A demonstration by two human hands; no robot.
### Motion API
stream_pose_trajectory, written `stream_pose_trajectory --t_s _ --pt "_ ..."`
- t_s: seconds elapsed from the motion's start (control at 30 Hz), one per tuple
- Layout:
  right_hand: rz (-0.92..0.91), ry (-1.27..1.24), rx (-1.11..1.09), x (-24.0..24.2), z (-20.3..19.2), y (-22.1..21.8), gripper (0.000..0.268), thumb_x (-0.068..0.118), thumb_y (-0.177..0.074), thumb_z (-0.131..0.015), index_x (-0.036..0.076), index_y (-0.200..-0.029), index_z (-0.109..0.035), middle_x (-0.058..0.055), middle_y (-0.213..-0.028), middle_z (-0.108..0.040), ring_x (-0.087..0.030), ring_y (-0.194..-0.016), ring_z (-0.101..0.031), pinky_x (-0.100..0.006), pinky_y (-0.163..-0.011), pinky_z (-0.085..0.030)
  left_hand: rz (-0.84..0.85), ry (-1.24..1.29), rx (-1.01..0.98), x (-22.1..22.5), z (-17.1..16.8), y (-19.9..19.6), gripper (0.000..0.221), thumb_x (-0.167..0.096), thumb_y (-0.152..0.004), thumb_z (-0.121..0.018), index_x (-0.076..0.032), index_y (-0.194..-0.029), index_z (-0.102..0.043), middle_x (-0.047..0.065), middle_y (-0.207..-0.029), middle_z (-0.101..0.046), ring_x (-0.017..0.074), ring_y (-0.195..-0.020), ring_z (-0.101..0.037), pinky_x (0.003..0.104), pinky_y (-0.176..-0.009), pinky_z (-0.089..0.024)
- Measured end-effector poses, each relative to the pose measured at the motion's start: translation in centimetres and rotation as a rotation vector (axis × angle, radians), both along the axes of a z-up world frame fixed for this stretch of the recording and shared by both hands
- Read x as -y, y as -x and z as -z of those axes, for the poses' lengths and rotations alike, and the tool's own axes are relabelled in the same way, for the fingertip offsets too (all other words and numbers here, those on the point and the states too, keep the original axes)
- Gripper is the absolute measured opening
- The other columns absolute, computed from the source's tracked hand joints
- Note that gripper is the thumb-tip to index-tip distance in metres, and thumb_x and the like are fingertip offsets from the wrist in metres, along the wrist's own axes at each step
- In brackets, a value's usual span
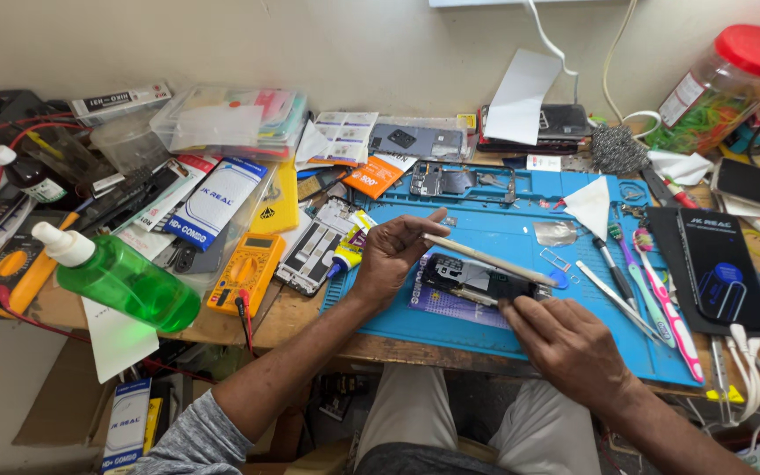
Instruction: The person uses a screwdriver to manipulate internal components of a disassembled smartphone on a cluttered workbench. They repeatedly open and close the device, test the screen functionality, and adjust internal parts with a tool.
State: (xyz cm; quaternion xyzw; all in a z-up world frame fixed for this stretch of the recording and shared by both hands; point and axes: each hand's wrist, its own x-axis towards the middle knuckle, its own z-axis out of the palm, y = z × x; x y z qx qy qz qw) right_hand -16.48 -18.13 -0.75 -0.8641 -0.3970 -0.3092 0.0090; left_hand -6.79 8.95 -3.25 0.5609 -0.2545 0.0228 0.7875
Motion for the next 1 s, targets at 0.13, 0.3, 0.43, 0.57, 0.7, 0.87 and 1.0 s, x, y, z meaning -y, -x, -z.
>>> stream_pose_trajectory --t_s 0.13,0.3,0.43,0.57,0.7,0.87,1.0 --pt "0.009 0.039 -0.086 0.1 1.7 1.0 0.040 0.009 -0.073 -0.071 0.004 -0.112 -0.074 -0.008 -0.106 -0.070 -0.023 -0.095 -0.069 -0.038 -0.080 -0.057 0.057 -0.037 0.037 -1.5 0.9 1.4 0.025 0.013 -0.097 -0.062 -0.007 -0.107 -0.072 0.012 -0.117 -0.076 0.0276 -0.152 -0.043 0.038 -0.118 -0.042" --pt "-0.043 -0.342 -0.196 1.5 1.4 1.8 0.024 0.018 -0.098 -0.076 0.014 -0.121 -0.075 0.000 -0.113 -0.070 -0.016 -0.101 -0.067 -0.035 -0.087 -0.055 0.054 -0.187 0.029 -3.2 0.6 2.9 0.030 0.016 -0.093 -0.059 -0.007 -0.107 -0.072 0.017 -0.137 -0.066 0.0292 -0.154 -0.042 0.040 -0.122 -0.044" --pt "0.229 -0.344 -0.545 1.3 -1.8 -1.3 0.067 0.035 -0.077 -0.081 0.006 -0.134 -0.061 -0.019 -0.126 -0.065 -0.038 -0.118 -0.061 -0.048 -0.098 -0.050 0.107 -0.269 0.005 -3.0 -0.2 3.4 0.032 0.018 -0.091 -0.060 -0.008 -0.107 -0.071 0.021 -0.151 -0.054 0.0287 -0.153 -0.038 0.041 -0.119 -0.038" --pt "0.225 -0.252 -0.772 0.2 -2.8 -3.1 0.086 0.040 -0.070 -0.087 0.013 -0.144 -0.054 -0.020 -0.130 -0.063 -0.038 -0.120 -0.058 -0.051 -0.100 -0.046 0.096 -0.507 0.090 -3.6 -1.0 3.7 0.042 0.020 -0.083 -0.057 -0.008 -0.110 -0.069 0.014 -0.148 -0.056 0.0295 -0.153 -0.041 0.040 -0.122 -0.035" --pt "0.199 -0.296 -0.739 -0.4 -2.6 -2.9 0.085 0.039 -0.067 -0.089 0.015 -0.141 -0.055 -0.016 -0.128 -0.063 -0.036 -0.119 -0.059 -0.047 -0.101 -0.048 0.045 -0.709 0.320 -4.5 -1.8 4.1 0.056 0.020 -0.075 -0.052 -0.009 -0.120 -0.067 0.009 -0.143 -0.063 0.0322 -0.152 -0.046 0.042 -0.127 -0.036" --pt "0.180 -0.296 -0.439 -0.5 -1.3 -1.1 0.087 0.029 -0.063 -0.086 0.011 -0.143 -0.056 -0.019 -0.131 -0.058 -0.038 -0.121 -0.057 -0.046 -0.100 -0.049 -0.087 -0.719 0.240 -5.8 -3.7 5.2 0.055 0.009 -0.086 -0.058 -0.014 -0.136 -0.061 0.008 -0.152 -0.055 0.0262 -0.144 -0.053 0.038 -0.118 -0.048" --pt "0.104 -0.307 -0.294 0.5 1.2 0.9 0.074 0.021 -0.069 -0.085 0.014 -0.138 -0.060 -0.014 -0.127 -0.056 -0.035 -0.116 -0.058 -0.043 -0.096 -0.053 -0.071 -0.712 0.084 -5.3 -3.2 5.6 0.057 -0.008 -0.088 -0.073 -0.017 -0.141 -0.055 0.006 -0.140 -0.058 0.0189 -0.126 -0.060 0.034 -0.104 -0.054"
